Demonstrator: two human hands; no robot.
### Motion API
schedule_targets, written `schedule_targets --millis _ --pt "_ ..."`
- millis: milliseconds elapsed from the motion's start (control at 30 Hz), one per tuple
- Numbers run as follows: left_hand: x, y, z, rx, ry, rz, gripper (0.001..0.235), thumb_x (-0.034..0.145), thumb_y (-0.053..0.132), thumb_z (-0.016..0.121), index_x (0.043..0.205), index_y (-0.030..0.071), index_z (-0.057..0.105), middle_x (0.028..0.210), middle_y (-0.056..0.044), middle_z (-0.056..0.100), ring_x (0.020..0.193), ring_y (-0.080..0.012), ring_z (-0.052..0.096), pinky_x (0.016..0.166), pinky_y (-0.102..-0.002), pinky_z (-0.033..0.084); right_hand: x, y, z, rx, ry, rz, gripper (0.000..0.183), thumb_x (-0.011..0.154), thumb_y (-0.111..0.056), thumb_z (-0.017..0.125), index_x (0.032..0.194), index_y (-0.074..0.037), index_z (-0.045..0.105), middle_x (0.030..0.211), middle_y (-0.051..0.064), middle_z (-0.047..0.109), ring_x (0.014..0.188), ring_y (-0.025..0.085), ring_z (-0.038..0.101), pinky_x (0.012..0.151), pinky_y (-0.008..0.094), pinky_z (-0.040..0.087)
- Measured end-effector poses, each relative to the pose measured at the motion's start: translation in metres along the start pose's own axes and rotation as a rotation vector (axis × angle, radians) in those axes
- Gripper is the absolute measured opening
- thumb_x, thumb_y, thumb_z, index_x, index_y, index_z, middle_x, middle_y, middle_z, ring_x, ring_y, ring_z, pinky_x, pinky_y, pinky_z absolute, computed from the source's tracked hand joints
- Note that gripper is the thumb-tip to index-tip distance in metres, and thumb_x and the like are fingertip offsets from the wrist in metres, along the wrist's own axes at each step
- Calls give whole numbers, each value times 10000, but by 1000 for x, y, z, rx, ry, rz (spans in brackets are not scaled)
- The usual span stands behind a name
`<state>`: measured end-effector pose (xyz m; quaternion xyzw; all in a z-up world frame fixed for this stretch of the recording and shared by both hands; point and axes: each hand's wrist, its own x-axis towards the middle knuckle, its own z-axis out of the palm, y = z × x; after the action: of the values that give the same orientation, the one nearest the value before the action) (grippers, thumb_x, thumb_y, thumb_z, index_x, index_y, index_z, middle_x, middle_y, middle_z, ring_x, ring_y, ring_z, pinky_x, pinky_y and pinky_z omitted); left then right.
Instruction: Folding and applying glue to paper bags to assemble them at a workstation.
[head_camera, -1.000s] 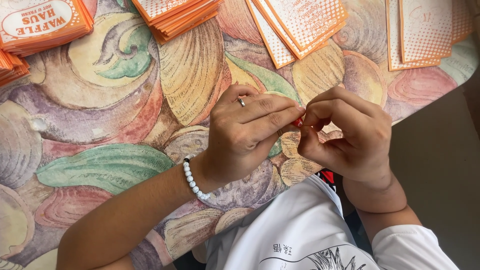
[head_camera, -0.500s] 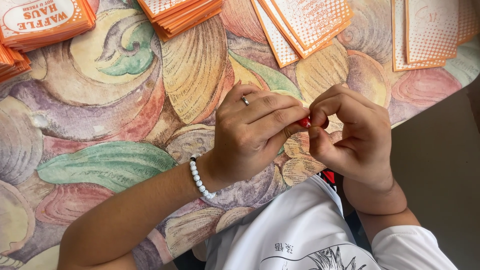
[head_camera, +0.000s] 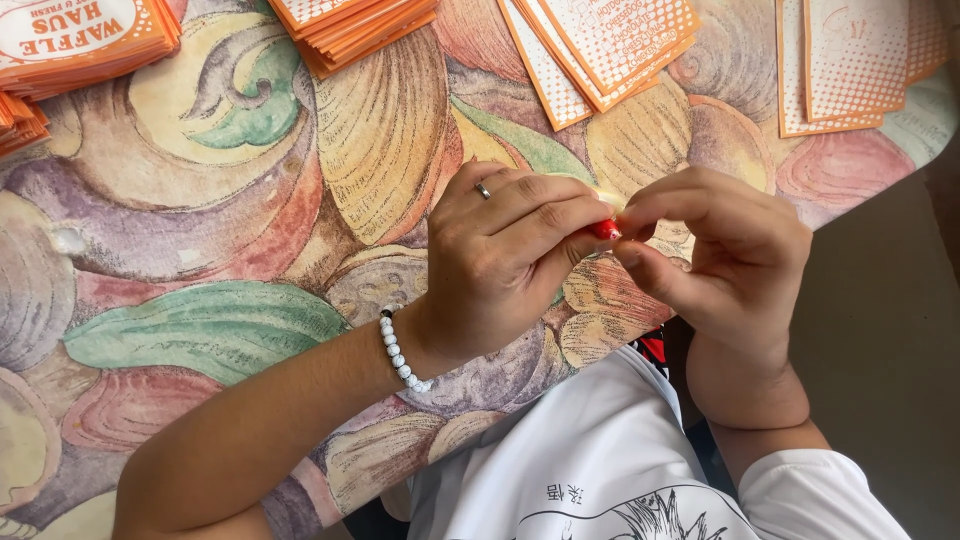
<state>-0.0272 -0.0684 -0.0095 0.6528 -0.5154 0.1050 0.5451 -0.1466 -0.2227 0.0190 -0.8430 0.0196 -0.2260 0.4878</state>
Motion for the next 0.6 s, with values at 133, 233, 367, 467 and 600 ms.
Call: schedule_targets --millis 133,233,367,467,600 --pt "-1 -1 0 -1 -4 -7 94 1008 143 748 1080 84 732 1061 -45 763 898 -212 728 825 -383 448 -3 0 5 -115 52 -105 173 901 1 747 856 130 641 808 219 657 725 276 631 671 314 500" --pt "-1 0 1 -1 9 2 132 971 139 812 1057 77 733 1054 -39 762 914 -210 737 828 -378 453 -2 -1 6 -126 78 -113 168 907 30 743 823 122 631 774 213 631 690 255 606 639 299 473" --pt "-1 0 1 -12 -1 17 116 983 112 796 1063 69 724 1047 -41 751 883 -213 737 823 -391 442 -2 -3 6 -120 70 -68 228 909 -49 729 778 88 602 738 184 606 655 231 573 625 290 441" --pt "0 1 2 -10 8 23 91 983 103 787 1038 72 722 1021 -35 739 875 -213 727 829 -396 449 -2 -6 5 -106 56 -17 207 920 -15 721 783 73 593 730 166 599 655 222 574 631 288 443" --pt "1 3 3 7 29 23 74 998 144 740 975 81 709 968 -40 696 840 -231 663 799 -396 432 -4 -13 6 -109 68 30 233 927 -28 707 762 72 576 711 159 575 631 213 542 615 279 435"
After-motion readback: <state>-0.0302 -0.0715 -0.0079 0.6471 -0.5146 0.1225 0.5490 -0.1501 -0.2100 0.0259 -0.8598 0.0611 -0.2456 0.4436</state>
